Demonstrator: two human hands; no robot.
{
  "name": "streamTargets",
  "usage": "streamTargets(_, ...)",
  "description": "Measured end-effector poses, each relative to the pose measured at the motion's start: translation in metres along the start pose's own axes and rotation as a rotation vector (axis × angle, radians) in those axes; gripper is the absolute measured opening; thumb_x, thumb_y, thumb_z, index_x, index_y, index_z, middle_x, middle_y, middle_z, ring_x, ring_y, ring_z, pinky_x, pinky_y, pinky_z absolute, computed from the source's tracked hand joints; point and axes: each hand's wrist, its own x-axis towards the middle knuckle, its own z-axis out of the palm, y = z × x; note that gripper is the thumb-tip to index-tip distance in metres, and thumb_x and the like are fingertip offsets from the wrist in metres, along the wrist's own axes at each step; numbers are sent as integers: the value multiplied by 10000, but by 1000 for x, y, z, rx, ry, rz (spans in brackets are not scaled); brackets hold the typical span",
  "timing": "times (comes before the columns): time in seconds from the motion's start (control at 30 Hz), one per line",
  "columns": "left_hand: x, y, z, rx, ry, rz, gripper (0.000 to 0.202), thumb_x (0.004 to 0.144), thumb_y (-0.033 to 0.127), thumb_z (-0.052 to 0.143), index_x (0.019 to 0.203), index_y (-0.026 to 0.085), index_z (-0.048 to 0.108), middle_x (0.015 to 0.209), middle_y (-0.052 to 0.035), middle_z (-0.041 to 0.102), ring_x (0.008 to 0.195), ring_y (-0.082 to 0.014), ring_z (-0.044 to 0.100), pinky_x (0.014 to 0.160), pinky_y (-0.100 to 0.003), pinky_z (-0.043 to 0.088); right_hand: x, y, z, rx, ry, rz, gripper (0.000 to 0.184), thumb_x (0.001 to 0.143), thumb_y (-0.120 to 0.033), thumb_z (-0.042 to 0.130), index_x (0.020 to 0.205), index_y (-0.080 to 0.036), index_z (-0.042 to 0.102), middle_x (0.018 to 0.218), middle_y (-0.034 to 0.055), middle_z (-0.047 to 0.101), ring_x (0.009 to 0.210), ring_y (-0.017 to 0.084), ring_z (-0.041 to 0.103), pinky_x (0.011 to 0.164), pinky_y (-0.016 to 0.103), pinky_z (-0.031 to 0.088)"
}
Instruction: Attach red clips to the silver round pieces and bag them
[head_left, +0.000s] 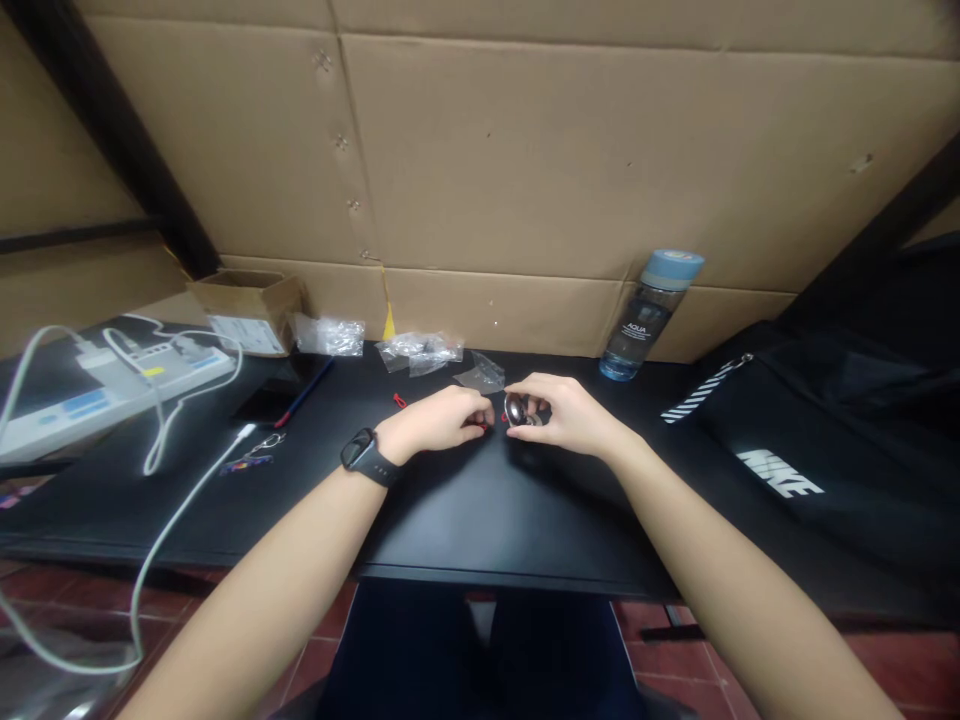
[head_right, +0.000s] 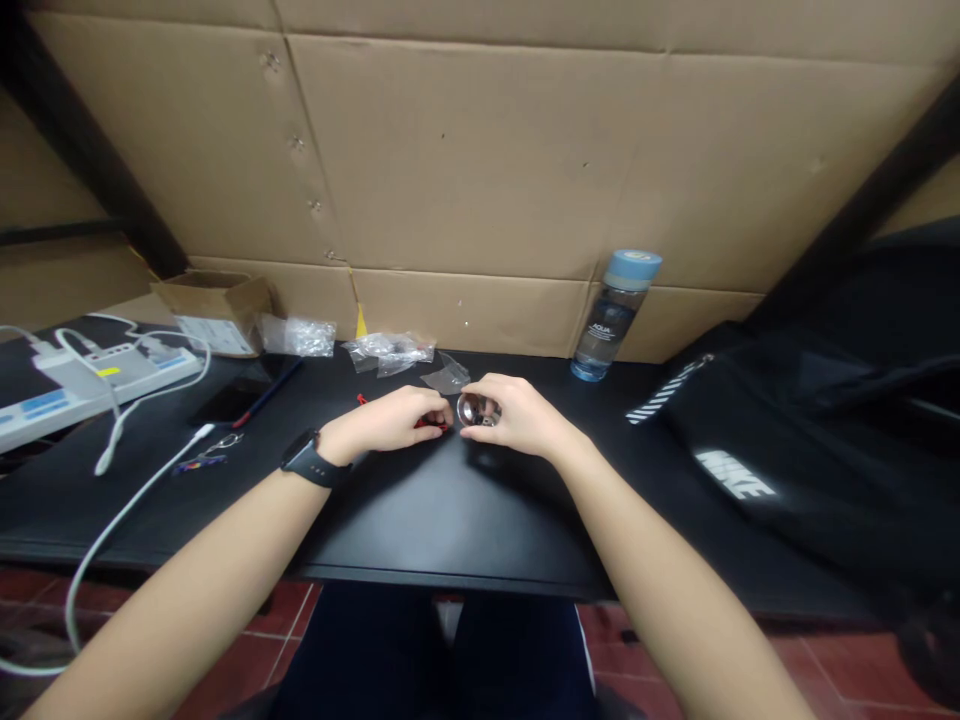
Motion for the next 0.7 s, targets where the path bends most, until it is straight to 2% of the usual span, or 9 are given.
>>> streamTargets(0.07, -1, 0, -1, 15, 43, 9, 137, 922, 222, 671, 1048, 193, 714, 1047, -70, 724, 988, -226, 673, 910, -320, 507, 0, 0, -1, 0, 6, 0, 456, 801, -358, 864, 1201, -197, 714, 1004, 63, 718, 749, 165, 641, 743, 306, 542)
streamTargets(0.13, -4, -1, -5, 33, 49, -51, 223, 938, 299, 670, 1132, 199, 711, 1168, -89, 703, 1078, -249, 664, 962, -340, 503, 0, -1, -2, 0, 9, 2, 447, 804, -357, 862, 1197, -202, 717, 1008, 60, 717, 741, 161, 637, 733, 301, 539)
streamTargets(0.3, -13, -7, -15, 46, -136, -225, 515, 881, 431, 728, 1335, 199, 662, 1403, -124, 640, 1206, -288, 662, 1020, -343, 505, -1, -2, -3, -2, 4, -3, 450, 808, -370, 862, 1203, -206, 723, 1001, 61, 718, 743, 163, 631, 723, 301, 532)
streamTargets(0.37, -15, -6, -16, 68, -199, -259, 618, 853, 424, 758, 1412, 199, 623, 1460, -134, 620, 1267, -314, 647, 1053, -358, 497, -1, -2, -3, 2, -1, 3, 460, 807, -372, 863, 1212, -208, 721, 1002, 58, 716, 742, 161, 631, 731, 302, 532)
streamTargets(0.43, -15, -4, -16, 107, -228, -301, 625, 867, 383, 751, 1452, 219, 606, 1500, -139, 598, 1305, -338, 631, 1076, -388, 488, -1, -3, -3, 4, -5, 6, 472, 804, -366, 868, 1221, -204, 718, 1000, 56, 713, 742, 159, 630, 730, 300, 531)
streamTargets(0.57, -12, 3, -12, 143, -218, -302, 513, 907, 252, 704, 1417, 259, 655, 1474, -140, 625, 1291, -344, 646, 1073, -428, 494, -2, -3, -4, 2, -7, -2, 471, 798, -355, 875, 1212, -193, 720, 982, 57, 711, 750, 164, 634, 731, 299, 531)
streamTargets(0.7, -8, 9, -8, 100, -159, -154, 388, 894, 118, 660, 1239, 263, 764, 1208, -78, 780, 1092, -275, 733, 970, -356, 538, -2, -2, -4, 4, -7, -4, 468, 790, -357, 880, 1202, -199, 724, 971, 54, 709, 745, 167, 637, 729, 300, 531)
